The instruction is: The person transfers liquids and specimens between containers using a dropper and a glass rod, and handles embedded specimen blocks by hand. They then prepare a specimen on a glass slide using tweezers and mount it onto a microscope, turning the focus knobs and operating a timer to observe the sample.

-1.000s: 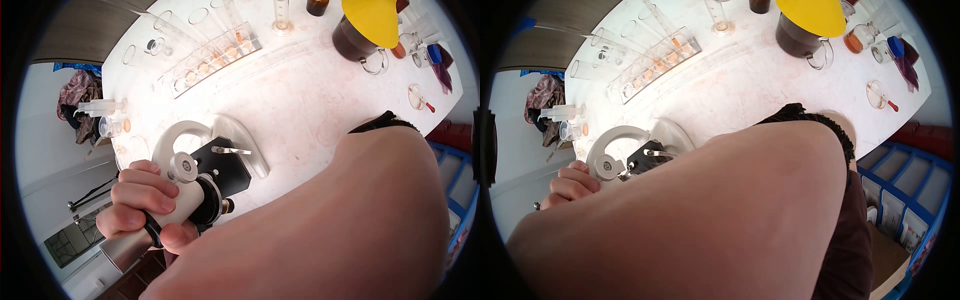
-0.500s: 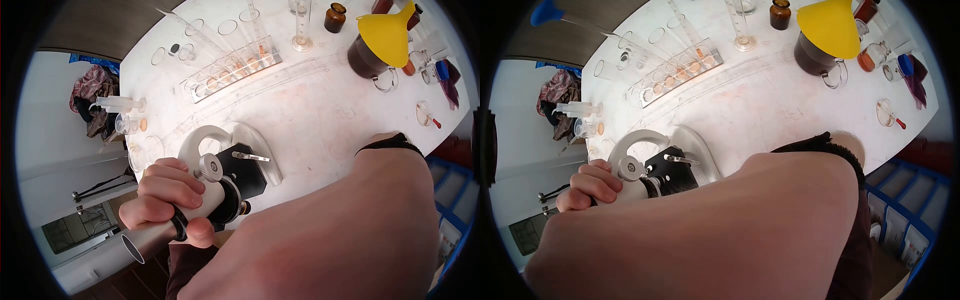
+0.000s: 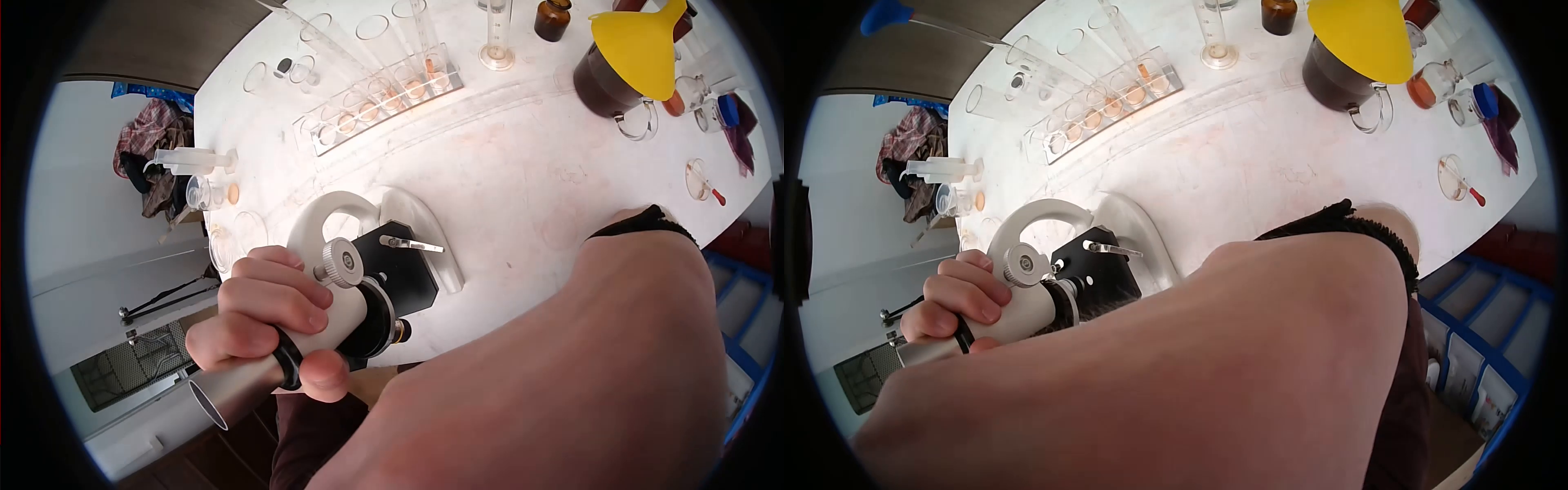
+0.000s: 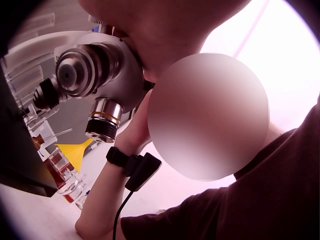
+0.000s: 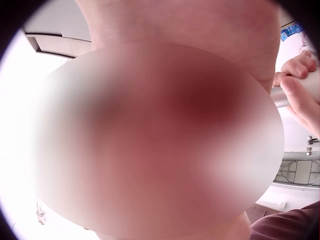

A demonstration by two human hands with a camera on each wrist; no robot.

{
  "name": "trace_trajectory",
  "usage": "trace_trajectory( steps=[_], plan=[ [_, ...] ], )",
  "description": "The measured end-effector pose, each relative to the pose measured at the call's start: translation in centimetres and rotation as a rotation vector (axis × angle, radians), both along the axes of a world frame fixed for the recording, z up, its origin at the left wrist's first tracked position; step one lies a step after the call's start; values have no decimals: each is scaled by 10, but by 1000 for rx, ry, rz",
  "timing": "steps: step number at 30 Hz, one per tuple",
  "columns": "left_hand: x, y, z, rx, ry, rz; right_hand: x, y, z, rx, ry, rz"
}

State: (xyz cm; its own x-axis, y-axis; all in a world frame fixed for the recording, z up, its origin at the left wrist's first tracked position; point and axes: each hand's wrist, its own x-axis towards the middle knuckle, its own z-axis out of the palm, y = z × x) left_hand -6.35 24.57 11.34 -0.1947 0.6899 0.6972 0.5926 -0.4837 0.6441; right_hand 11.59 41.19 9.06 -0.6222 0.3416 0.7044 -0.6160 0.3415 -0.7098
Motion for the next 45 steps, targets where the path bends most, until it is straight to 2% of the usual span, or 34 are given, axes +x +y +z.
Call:
trace_trajectory(
  steps=[4,6,7,8,19,28,29,31,32,34,40,42,44,45],
  plan=[
    [5,1,-1,-11,-36,-12,6,-4,-4,-19,-32,-10],
    [20,6,-6,84,-119,160,18,-4,-5,-23,-71,-41],
    [1,-1,-1,-4,29,36,26,-3,-5,-24,-94,-68],
    [-10,-3,6,-79,56,-62,32,-3,-6,-24,-109,-89],
    [19,7,-10,87,-65,169,31,5,1,25,-108,-107],
    [15,3,-7,45,-53,125,25,2,1,16,-120,-91],
    [12,3,-5,54,-47,133,22,4,3,25,-114,-85],
    [5,2,2,-27,-7,20,16,9,10,54,-97,-72],
    [5,1,7,-11,2,36,11,12,14,71,-89,-59],
    [6,3,16,-114,-32,-75,4,14,24,110,-73,-29],
    [-12,-3,0,-99,-105,-176,-31,9,46,210,-46,94],
    [-2,2,13,-123,-80,-78,-44,5,54,235,-46,139],
    [-6,-2,21,-283,74,-37,-56,0,68,268,-48,179],
    [3,-6,11,-286,-181,6,-59,-11,58,279,-3,77]
  ],
)
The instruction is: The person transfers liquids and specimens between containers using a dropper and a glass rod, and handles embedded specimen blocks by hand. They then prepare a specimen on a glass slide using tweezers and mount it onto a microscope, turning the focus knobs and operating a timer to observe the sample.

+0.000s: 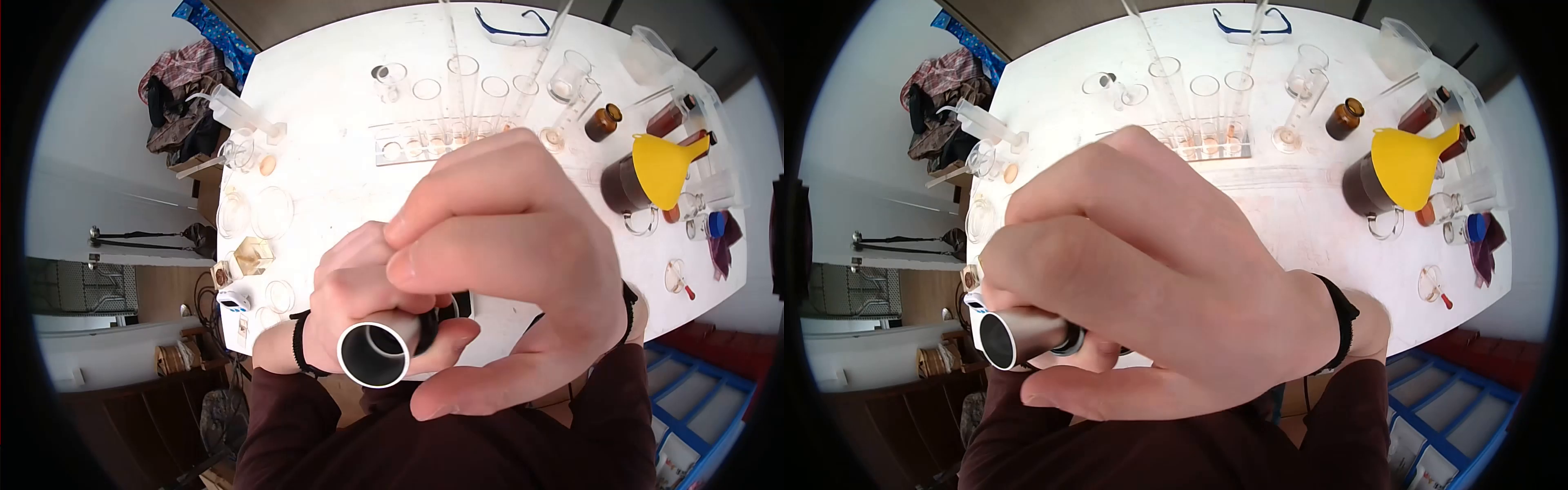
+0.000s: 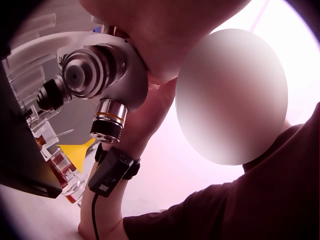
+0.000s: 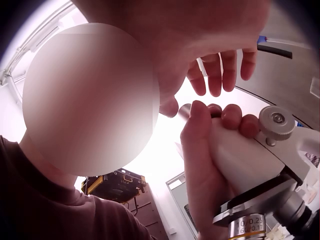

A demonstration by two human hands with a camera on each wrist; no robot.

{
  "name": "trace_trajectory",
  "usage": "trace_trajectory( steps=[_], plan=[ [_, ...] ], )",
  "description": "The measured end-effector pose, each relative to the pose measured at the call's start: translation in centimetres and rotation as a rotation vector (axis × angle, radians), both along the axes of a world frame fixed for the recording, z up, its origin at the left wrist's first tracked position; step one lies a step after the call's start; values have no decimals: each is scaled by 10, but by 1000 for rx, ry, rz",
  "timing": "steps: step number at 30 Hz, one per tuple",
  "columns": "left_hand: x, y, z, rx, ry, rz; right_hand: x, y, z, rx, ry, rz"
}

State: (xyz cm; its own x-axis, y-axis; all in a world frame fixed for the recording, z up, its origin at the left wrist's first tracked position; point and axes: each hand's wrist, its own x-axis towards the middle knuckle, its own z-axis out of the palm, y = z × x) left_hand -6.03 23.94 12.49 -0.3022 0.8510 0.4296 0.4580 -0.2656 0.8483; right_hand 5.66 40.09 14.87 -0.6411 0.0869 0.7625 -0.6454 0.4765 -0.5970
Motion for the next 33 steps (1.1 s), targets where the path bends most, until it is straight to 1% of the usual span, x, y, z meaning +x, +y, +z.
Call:
trace_trajectory(
  steps=[1,2,3,5,7,8,9,11,12,13,15,16,17,19,20,22,23,25,26,28,29,33],
  plan=[
    [4,10,-11,275,160,74,-3,-4,1,16,-2,15],
    [7,12,-11,290,158,89,-5,-6,2,46,-34,-7],
    [9,13,-11,290,107,98,-8,-8,3,76,-65,-29],
    [11,11,-17,298,52,123,-13,-11,-3,131,-51,-21],
    [8,10,-29,217,-4,21,-15,-11,-2,196,-91,-17],
    [6,9,-28,225,-9,37,-15,-9,-2,258,-91,1],
    [3,8,-25,242,81,55,-17,-11,-5,266,-96,17],
    [-2,7,-17,266,261,89,-17,-19,-10,259,-24,-82],
    [-1,8,-24,265,153,25,-16,-19,-8,264,-69,-86],
    [-2,9,-23,268,146,34,-17,-21,-10,269,-76,-78],
    [-6,12,-19,432,208,101,-17,-27,-19,187,-76,-106],
    [-6,16,-22,469,169,102,-19,-32,-23,135,-48,-114],
    [-5,18,-23,468,158,106,-22,-38,-24,135,-59,-112],
    [-4,21,-26,495,164,133,-29,-50,-28,-5,20,-190],
    [-3,22,-26,502,171,146,-29,-51,-28,-16,13,-187],
    [-1,24,-27,509,181,172,-30,-54,-28,-6,8,-254],
    [-1,25,-28,519,186,185,-32,-56,-34,-13,0,-252],
    [1,26,-30,534,183,216,-40,-68,-50,-155,189,-249],
    [2,28,-31,543,183,234,-51,-73,-48,-162,174,-245],
    [5,31,-33,557,185,269,-70,-81,-44,-346,414,-392],
    [8,33,-34,546,180,275,-69,-76,-51,-355,404,-390],
    [15,41,-32,629,105,360,-81,-90,-58,-378,392,-288]
  ],
)
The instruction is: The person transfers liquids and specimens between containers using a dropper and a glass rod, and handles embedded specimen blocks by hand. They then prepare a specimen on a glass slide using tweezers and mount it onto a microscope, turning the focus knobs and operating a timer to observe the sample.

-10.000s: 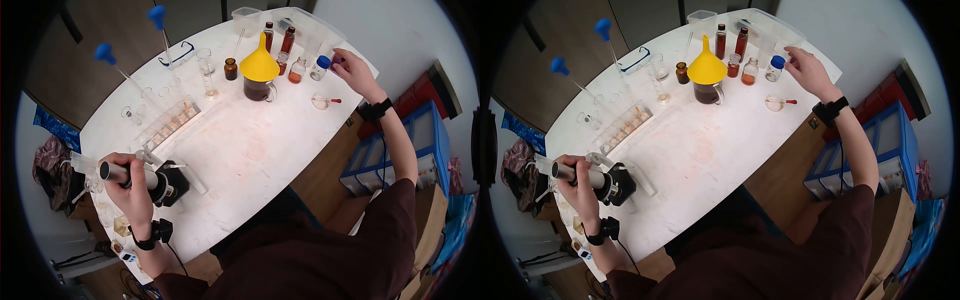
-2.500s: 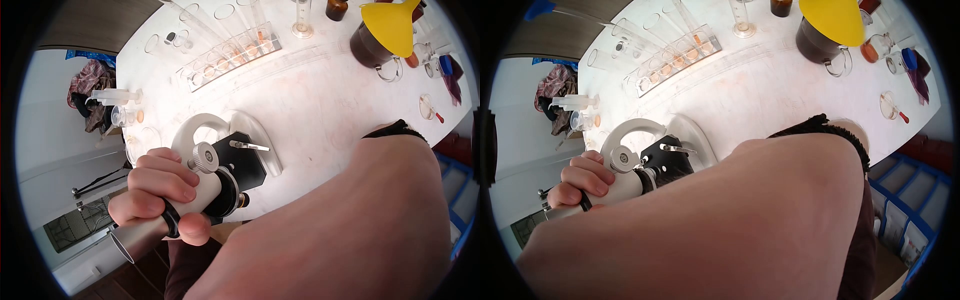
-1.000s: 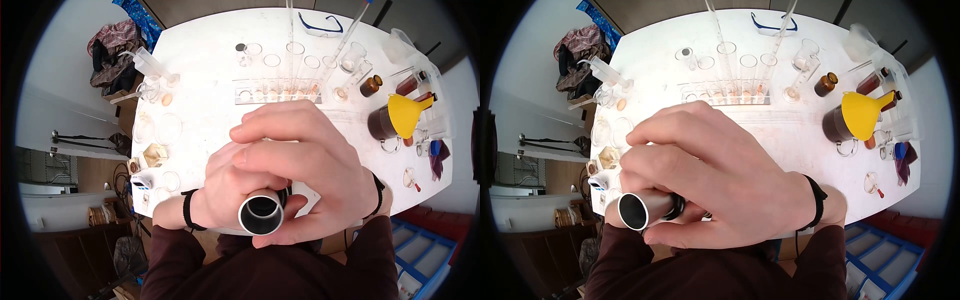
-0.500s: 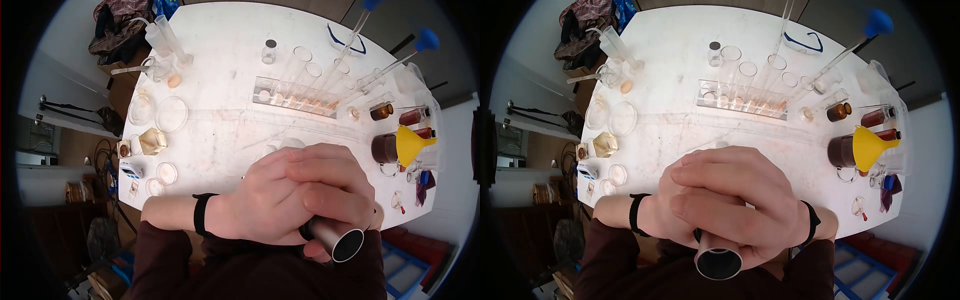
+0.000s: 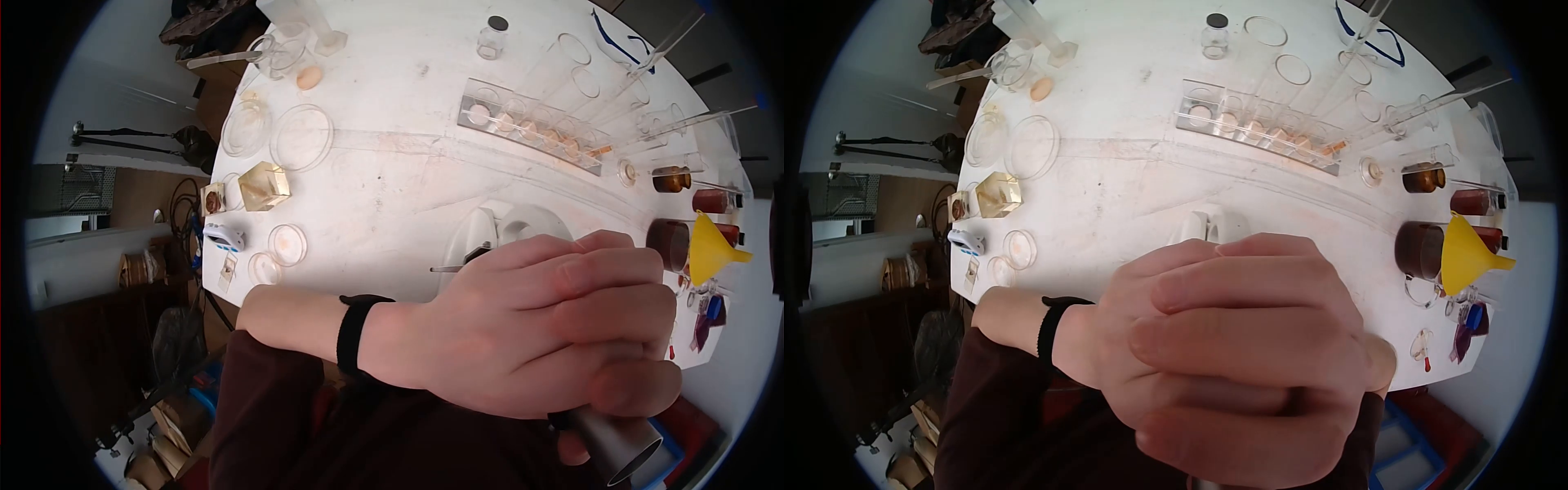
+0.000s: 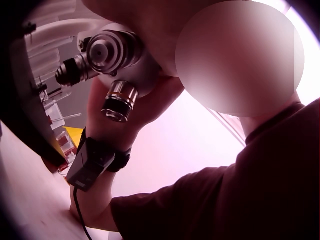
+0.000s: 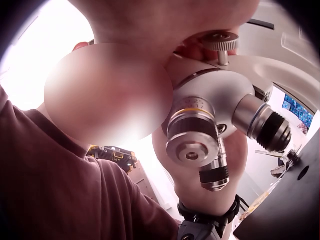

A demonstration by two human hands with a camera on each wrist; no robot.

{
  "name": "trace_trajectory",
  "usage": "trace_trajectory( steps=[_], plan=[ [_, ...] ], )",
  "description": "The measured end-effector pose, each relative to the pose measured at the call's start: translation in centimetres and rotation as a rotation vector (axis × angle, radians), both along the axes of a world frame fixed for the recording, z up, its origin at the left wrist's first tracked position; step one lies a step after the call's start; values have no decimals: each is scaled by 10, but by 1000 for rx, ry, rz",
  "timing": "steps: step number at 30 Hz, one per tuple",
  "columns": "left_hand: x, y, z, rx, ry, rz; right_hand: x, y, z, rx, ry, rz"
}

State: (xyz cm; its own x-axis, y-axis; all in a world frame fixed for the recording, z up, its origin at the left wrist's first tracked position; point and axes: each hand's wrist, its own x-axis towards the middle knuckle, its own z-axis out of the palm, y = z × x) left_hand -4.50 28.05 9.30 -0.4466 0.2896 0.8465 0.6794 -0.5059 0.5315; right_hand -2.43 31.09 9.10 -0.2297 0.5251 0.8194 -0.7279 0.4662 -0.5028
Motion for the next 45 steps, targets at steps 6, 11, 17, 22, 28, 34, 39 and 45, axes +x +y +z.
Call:
trace_trajectory(
  steps=[6,11,17,22,28,34,39,45],
  plan=[
    [-2,-6,4,-33,19,-82,0,-6,2,59,21,98],
    [-2,-8,8,-48,58,-153,8,-1,3,131,6,157],
    [-6,-6,6,-17,92,-236,43,34,1,276,-114,143],
    [-6,-6,8,-85,154,-232,60,52,-11,309,-159,211],
    [-6,-5,9,-183,182,-274,94,58,-27,278,-254,230],
    [44,18,-7,79,-179,24,107,51,-35,221,-320,131],
    [47,13,-7,59,-190,5,109,48,-36,208,-342,73],
    [49,6,-7,30,-204,-26,112,43,-39,188,-370,-4]
  ],
)
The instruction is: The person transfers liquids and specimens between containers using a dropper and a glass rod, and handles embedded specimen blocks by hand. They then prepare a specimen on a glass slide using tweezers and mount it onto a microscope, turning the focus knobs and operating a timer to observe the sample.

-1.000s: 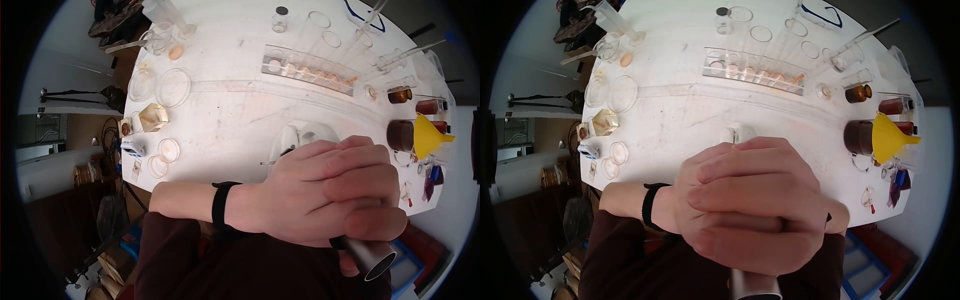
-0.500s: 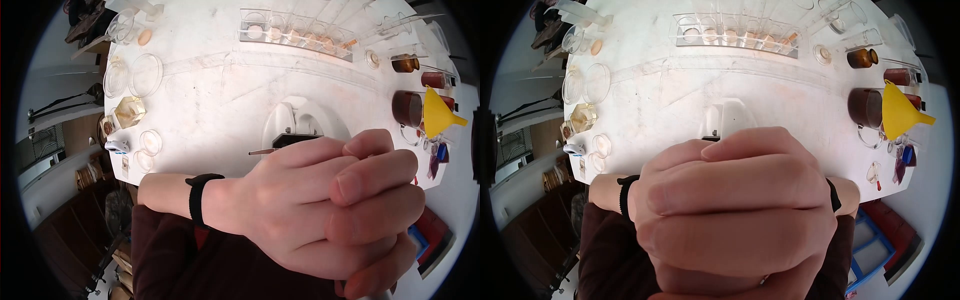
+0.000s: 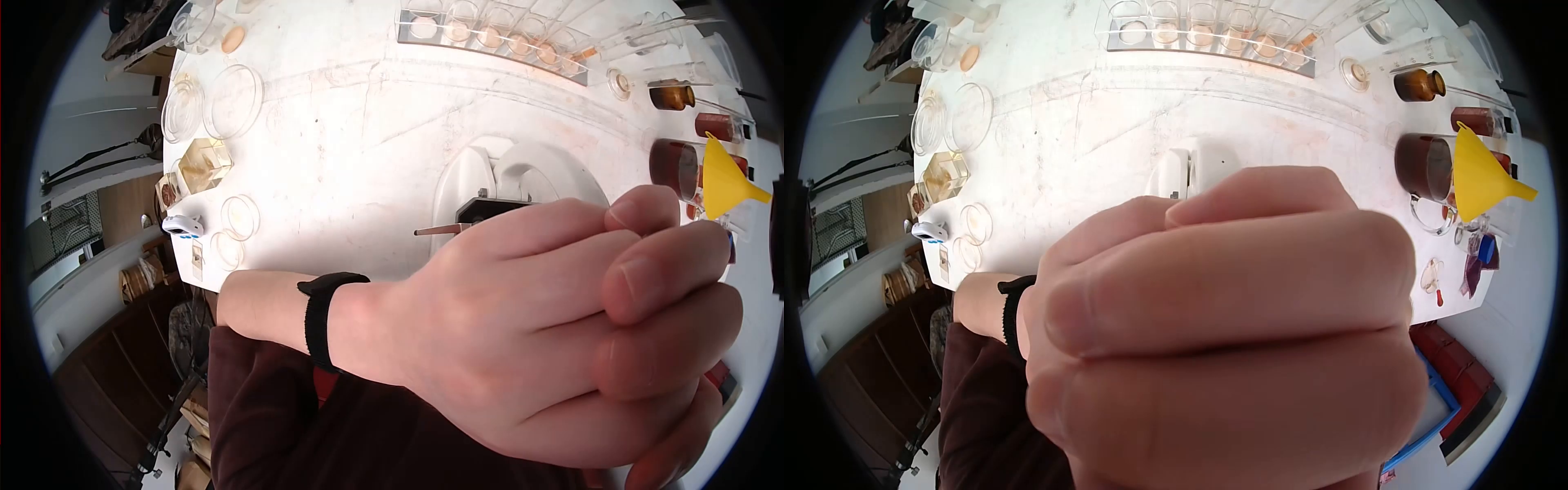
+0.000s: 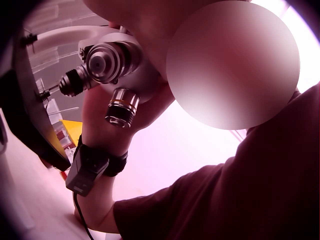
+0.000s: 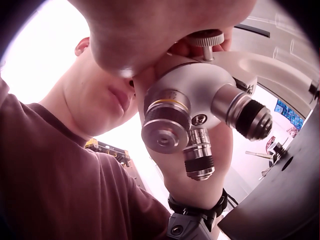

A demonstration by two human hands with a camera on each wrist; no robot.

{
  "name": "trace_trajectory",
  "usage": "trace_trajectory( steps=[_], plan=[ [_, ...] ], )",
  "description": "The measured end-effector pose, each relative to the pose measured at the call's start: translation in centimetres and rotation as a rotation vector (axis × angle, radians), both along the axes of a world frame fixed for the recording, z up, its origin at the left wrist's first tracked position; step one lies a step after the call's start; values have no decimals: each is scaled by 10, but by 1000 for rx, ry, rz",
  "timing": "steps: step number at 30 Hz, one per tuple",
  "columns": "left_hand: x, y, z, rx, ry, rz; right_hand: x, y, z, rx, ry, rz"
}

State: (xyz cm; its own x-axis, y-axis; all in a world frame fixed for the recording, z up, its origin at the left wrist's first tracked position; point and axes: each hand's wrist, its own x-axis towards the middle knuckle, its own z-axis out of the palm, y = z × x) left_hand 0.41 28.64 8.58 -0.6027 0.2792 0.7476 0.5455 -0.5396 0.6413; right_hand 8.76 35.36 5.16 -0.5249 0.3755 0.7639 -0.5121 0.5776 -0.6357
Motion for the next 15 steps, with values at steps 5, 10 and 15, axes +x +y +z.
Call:
trace_trajectory(
  steps=[5,10,15],
  plan=[
    [-2,-3,1,-28,-2,-43,2,-3,-2,-11,-7,-83],
    [-6,-2,3,-46,14,-63,0,0,-3,-13,3,-143],
    [-16,-2,8,-68,79,-52,-11,1,-2,-27,60,-179]
  ],
)
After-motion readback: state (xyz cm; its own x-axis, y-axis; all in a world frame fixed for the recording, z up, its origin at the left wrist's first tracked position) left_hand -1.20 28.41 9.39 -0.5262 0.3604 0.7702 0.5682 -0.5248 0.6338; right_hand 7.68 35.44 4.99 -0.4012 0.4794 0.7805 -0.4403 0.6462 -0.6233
